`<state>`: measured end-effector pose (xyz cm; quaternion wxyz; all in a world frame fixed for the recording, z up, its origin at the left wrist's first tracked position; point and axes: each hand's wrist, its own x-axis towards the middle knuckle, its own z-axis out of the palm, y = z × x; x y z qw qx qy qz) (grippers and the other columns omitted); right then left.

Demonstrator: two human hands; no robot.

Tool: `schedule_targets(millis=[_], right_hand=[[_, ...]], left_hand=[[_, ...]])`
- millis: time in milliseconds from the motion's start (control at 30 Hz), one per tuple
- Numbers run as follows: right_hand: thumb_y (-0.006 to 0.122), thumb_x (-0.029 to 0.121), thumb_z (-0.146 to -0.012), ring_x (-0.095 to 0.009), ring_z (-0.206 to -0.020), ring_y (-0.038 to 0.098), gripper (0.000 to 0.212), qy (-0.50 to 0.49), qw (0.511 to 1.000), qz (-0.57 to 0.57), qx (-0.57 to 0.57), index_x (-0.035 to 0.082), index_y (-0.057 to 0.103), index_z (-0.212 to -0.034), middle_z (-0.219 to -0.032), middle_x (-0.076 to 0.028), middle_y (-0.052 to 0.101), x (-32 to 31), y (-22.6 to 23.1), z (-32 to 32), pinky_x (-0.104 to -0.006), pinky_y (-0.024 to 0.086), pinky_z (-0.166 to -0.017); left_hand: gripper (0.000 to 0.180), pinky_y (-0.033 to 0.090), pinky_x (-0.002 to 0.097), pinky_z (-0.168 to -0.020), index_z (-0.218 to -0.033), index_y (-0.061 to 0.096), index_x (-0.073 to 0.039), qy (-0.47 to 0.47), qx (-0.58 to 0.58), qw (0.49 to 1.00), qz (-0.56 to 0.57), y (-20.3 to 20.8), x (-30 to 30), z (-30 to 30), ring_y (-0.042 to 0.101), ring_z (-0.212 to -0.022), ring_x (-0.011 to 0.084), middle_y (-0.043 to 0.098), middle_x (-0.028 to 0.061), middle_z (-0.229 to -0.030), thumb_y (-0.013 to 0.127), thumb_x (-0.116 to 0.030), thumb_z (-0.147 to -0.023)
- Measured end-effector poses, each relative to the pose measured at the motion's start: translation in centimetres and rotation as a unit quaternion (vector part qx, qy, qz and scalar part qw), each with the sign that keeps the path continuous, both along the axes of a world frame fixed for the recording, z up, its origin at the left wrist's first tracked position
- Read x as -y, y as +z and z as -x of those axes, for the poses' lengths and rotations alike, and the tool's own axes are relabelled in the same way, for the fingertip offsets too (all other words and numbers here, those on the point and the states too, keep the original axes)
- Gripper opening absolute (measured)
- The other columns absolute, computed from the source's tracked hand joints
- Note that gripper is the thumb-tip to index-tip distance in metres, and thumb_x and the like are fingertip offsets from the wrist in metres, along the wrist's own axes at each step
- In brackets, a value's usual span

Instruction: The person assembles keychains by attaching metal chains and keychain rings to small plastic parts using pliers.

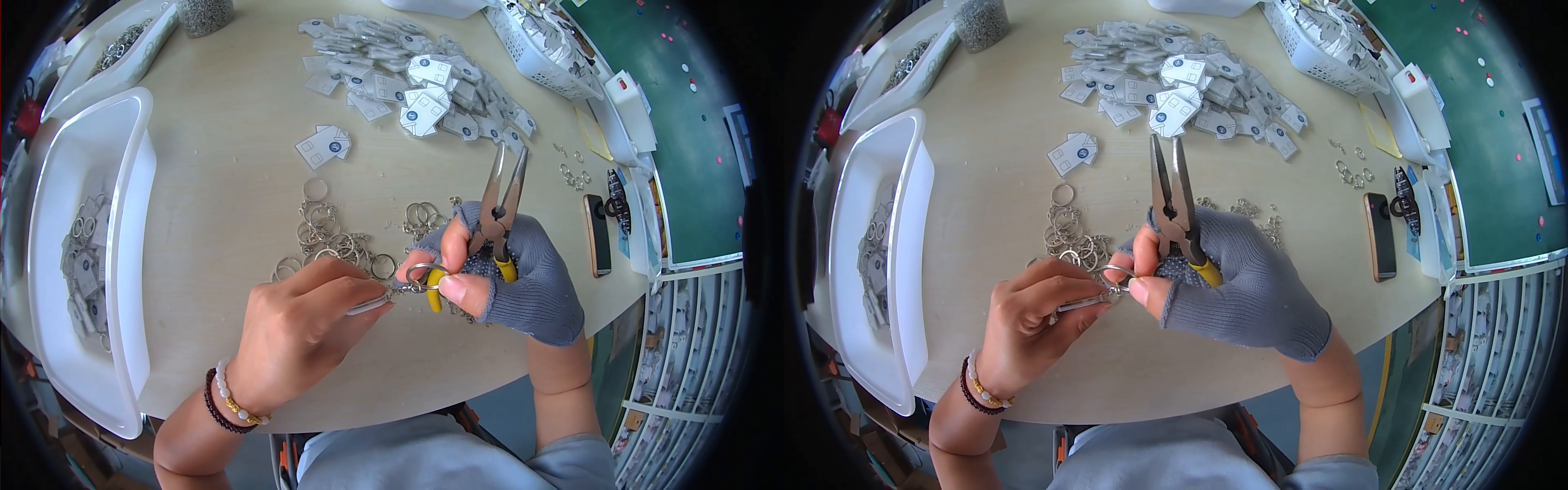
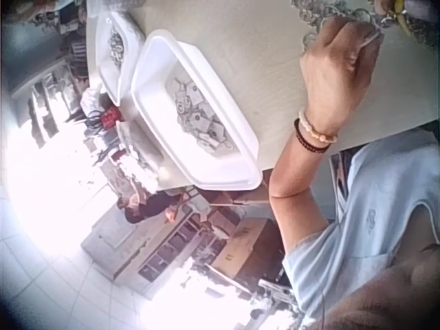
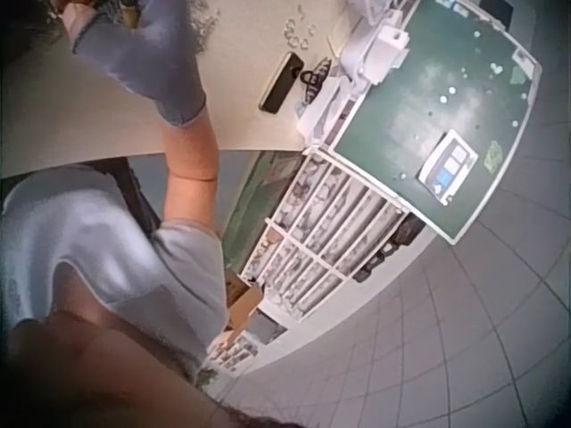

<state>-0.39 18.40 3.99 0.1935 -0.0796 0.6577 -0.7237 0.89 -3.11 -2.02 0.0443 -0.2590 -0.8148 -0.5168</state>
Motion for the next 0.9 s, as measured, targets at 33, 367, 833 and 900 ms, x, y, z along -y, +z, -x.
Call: schedule_targets(millis=[33,367,833,900], right_hand=[[0.063,-0.001,-0.084,-0.017,-0.098,0.063,0.007,0.002,1.000,-0.002,0.005,0.002,0.057,-0.086,-0.089,-0.005,0.061,0.0,0.1,0.0,-0.0321,0.051,-0.085],[0.064,-0.001,-0.084,-0.016,-0.098,0.063,0.010,0.026,1.000,-0.007,0.002,0.002,0.055,-0.086,-0.087,-0.004,0.060,-0.1,-0.2,0.3,-0.0300,0.052,-0.083],[0.071,0.004,-0.078,-0.014,-0.080,0.062,0.013,0.081,0.956,-0.247,-0.138,0.002,0.060,-0.087,-0.084,-0.006,0.062,-0.6,1.2,0.3,-0.0256,0.047,-0.071],[0.073,0.001,-0.074,-0.013,-0.079,0.060,0.015,0.054,0.955,-0.254,-0.146,0.002,0.062,-0.085,-0.087,-0.006,0.062,0.1,1.0,0.0,-0.0240,0.046,-0.072]], left_hand=[[0.017,0.050,0.0300,-0.052,-0.087,0.068,-0.007,0.000,-0.002,1.000,0.001,0.0,0.0,0.0,0.063,-0.062,0.0216,0.065,0.0037,-0.083,0.076,-0.006,-0.072],[0.019,0.050,0.0298,-0.053,-0.088,0.069,-0.007,-0.003,-0.004,1.000,-0.007,0.2,-0.2,0.0,0.064,-0.064,0.0208,0.065,0.0034,-0.083,0.076,-0.001,-0.070],[0.034,0.051,0.0309,-0.056,-0.102,0.067,-0.006,0.011,-0.063,0.998,-0.001,1.1,-0.1,-0.1,0.063,-0.069,0.0236,0.064,0.0085,-0.092,0.070,0.004,-0.070],[0.036,0.051,0.0307,-0.055,-0.103,0.067,-0.007,0.017,-0.092,0.996,0.013,0.8,-0.1,-0.1,0.064,-0.071,0.0233,0.064,0.0079,-0.092,0.069,0.003,-0.068]])
